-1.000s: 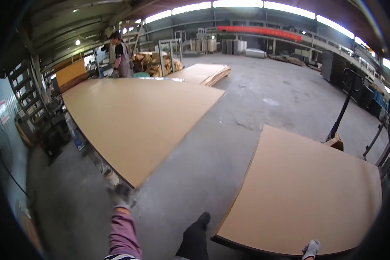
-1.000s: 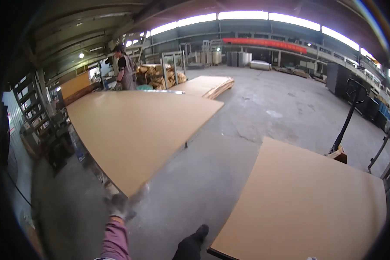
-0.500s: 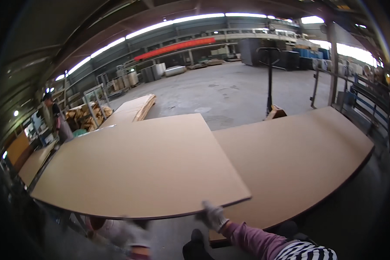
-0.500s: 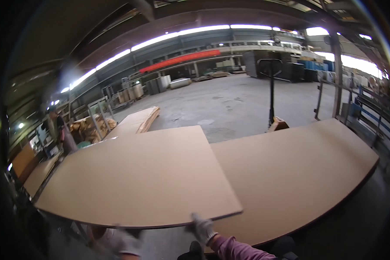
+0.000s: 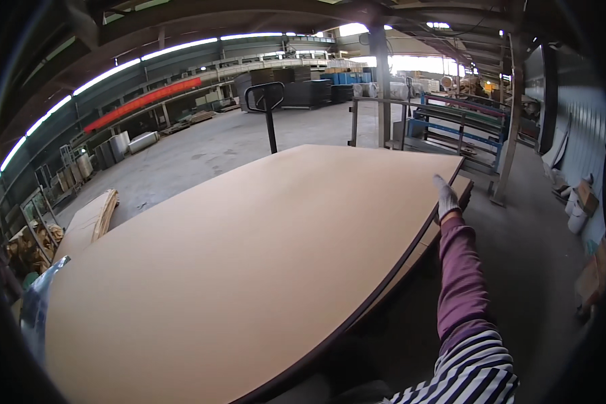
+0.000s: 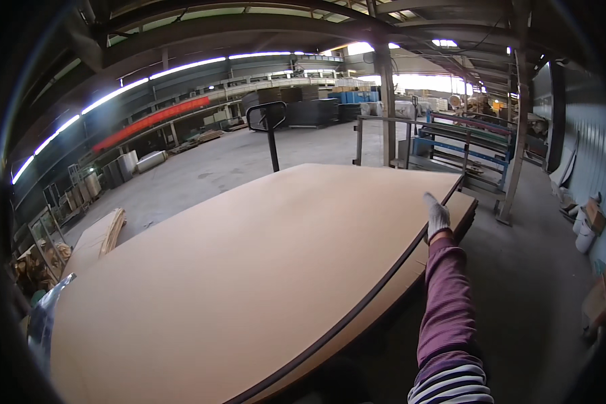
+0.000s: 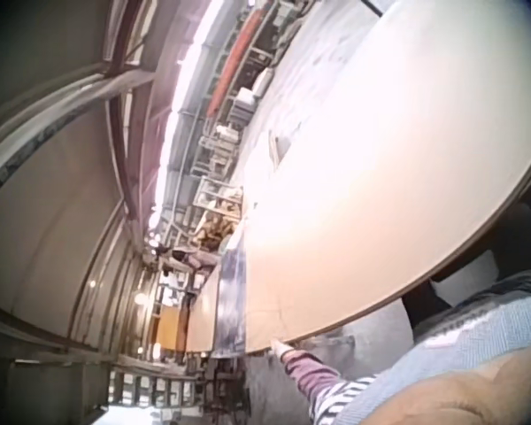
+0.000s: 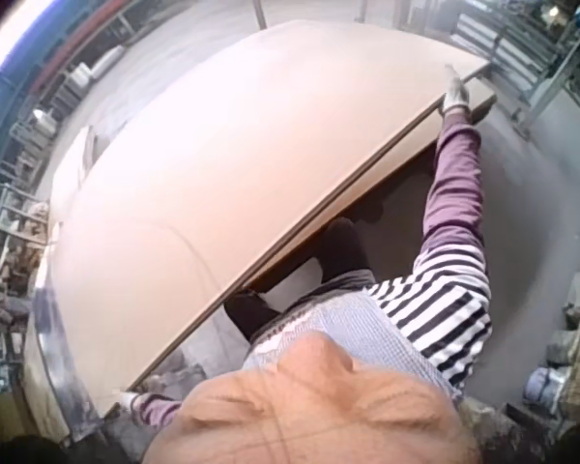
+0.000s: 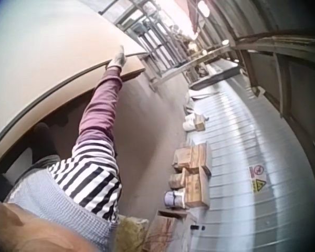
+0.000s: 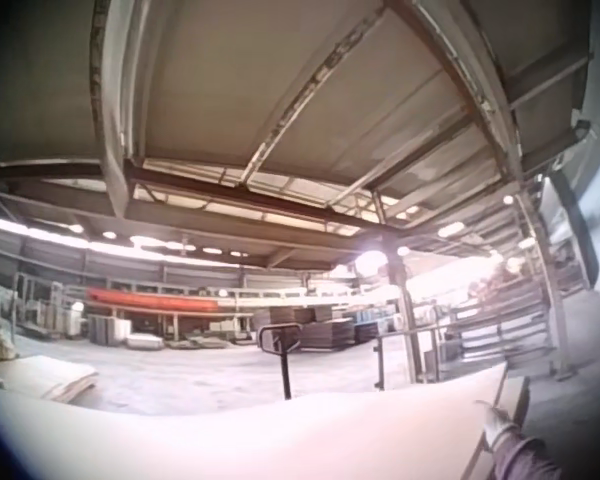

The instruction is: The recorder is lifting large wooden panels from a stack and moving them onto another stack or pallet.

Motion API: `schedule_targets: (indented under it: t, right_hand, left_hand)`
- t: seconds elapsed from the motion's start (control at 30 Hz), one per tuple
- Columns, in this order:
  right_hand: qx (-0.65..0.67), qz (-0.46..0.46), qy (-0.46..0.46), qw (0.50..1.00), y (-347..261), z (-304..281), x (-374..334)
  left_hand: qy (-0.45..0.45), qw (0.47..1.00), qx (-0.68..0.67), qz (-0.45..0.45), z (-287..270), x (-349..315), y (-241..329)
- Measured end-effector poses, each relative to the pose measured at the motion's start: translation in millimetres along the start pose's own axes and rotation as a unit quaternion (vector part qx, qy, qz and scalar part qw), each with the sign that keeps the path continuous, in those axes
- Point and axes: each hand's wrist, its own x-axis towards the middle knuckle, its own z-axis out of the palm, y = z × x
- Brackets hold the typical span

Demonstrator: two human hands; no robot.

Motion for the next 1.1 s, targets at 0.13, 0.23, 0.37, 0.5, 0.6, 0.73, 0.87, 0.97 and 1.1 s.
schedule_targets:
  t: [0.13, 0.23, 0.37, 0.5, 0.6, 0.73, 0.87, 0.97, 1.1]
  right_hand:
    - [-0.426, -0.104, -0.109, 0.892, 38, -48, 9]
    - [-0.338, 0.054, -0.024, 0.939, 70, 4, -81]
    - [-0.322, 0.181, -0.078, 0.926, 136, 30, -242]
    - [-0.326, 0.133, -0.174, 0.920, 267, -80, -317]
    - [0.008, 0.466, 0.021, 0.885, 199, -19, -325]
    - [0.003, 0.385, 0.056, 0.921, 247, -62, -311]
    - [-0.103, 0.411, 0.040, 0.905, 298, -87, -282]
    - [-0.119, 0.414, 0.100, 0.897, 310, -71, -279]
    - [-0.185, 0.438, 0.100, 0.874, 304, -56, -287]
  left_hand:
    - [-0.156, 0.970, -0.063, -0.178, 63, -99, -81]
    - [-0.224, 0.919, -0.079, -0.314, 85, -181, -129]
    - [-0.246, 0.847, -0.098, -0.461, 97, -264, -168]
    - [-0.179, 0.806, -0.168, -0.538, 102, -264, -180]
    - [-0.111, 0.870, -0.213, -0.431, 88, -244, -173]
    - [-0.176, 0.911, -0.131, -0.348, 87, -206, -204]
    - [-0.252, 0.934, 0.057, -0.247, 126, -228, -191]
    - [-0.282, 0.932, 0.070, -0.219, 137, -217, -224]
    - [-0.318, 0.923, 0.109, -0.186, 158, -228, -231]
